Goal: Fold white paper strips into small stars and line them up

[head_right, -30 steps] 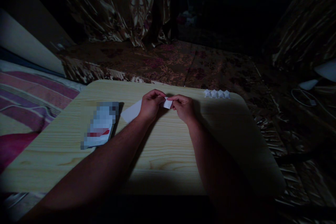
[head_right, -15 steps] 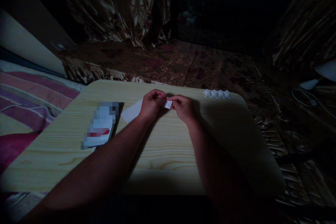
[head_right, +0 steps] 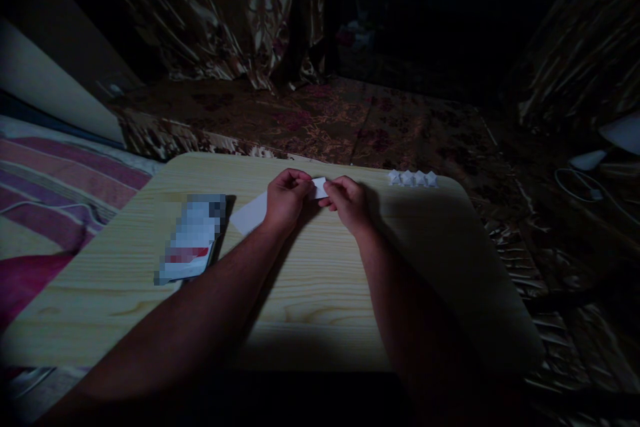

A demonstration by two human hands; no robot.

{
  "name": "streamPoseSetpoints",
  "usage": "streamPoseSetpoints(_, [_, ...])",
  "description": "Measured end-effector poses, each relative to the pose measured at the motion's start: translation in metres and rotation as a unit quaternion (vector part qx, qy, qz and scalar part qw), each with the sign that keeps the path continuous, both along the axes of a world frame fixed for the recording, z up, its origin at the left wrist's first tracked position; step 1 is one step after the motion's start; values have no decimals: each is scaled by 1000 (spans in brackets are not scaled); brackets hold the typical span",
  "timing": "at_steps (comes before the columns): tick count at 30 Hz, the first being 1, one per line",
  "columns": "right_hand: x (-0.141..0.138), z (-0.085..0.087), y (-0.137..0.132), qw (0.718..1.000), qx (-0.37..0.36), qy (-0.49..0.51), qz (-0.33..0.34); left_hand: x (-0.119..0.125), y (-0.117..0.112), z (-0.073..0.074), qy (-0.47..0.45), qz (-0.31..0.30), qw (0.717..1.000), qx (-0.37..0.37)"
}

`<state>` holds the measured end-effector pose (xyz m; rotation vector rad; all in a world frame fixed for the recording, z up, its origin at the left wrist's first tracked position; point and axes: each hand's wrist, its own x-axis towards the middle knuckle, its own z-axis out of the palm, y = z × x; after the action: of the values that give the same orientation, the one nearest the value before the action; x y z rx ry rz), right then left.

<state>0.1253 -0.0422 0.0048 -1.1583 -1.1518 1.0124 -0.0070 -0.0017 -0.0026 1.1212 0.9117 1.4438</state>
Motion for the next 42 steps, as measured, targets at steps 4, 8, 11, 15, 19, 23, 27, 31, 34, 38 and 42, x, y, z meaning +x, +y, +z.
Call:
streamPoseSetpoints(4, [-1, -1, 1, 1000, -3, -17, -21, 0, 0, -1, 22, 10, 1000, 9])
streamPoseSetpoints(8, [0, -2, 2, 999, 4, -27, -41, 0, -1, 0, 36, 8, 999, 13])
streamPoseSetpoints(11, [1, -2, 2, 999, 13, -36, -36, 0, -3, 3, 22, -43, 999, 25])
streamPoseSetpoints(15, [3, -4, 2, 998, 22, -53, -14, -3, -4, 6, 28, -127, 991, 22])
streamPoseSetpoints(19, [5, -4, 2, 998, 25, -56, -6, -5, -3, 4, 39, -138, 990, 14])
streamPoseSetpoints(23, [6, -5, 3, 999, 21, -48, -7, -4, -3, 3, 23, -140, 990, 10])
streamPoseSetpoints(27, [8, -8, 4, 999, 25, -45, -2, -4, -4, 4, 27, -136, 990, -14])
streamPoseSetpoints(31, [11, -10, 5, 999, 32, -34, 16, -5, -4, 5, 14, -132, 991, -18])
streamPoseSetpoints(34, [11, -10, 5, 999, 34, -37, 22, -4, -5, 6, 3, -135, 991, -21])
streamPoseSetpoints(38, [11, -9, 5, 998, 30, -46, 22, -4, -5, 5, -10, -137, 990, -17])
streamPoseSetpoints(42, [11, -9, 5, 998, 32, -48, 24, -4, -4, 5, -3, -141, 990, -7])
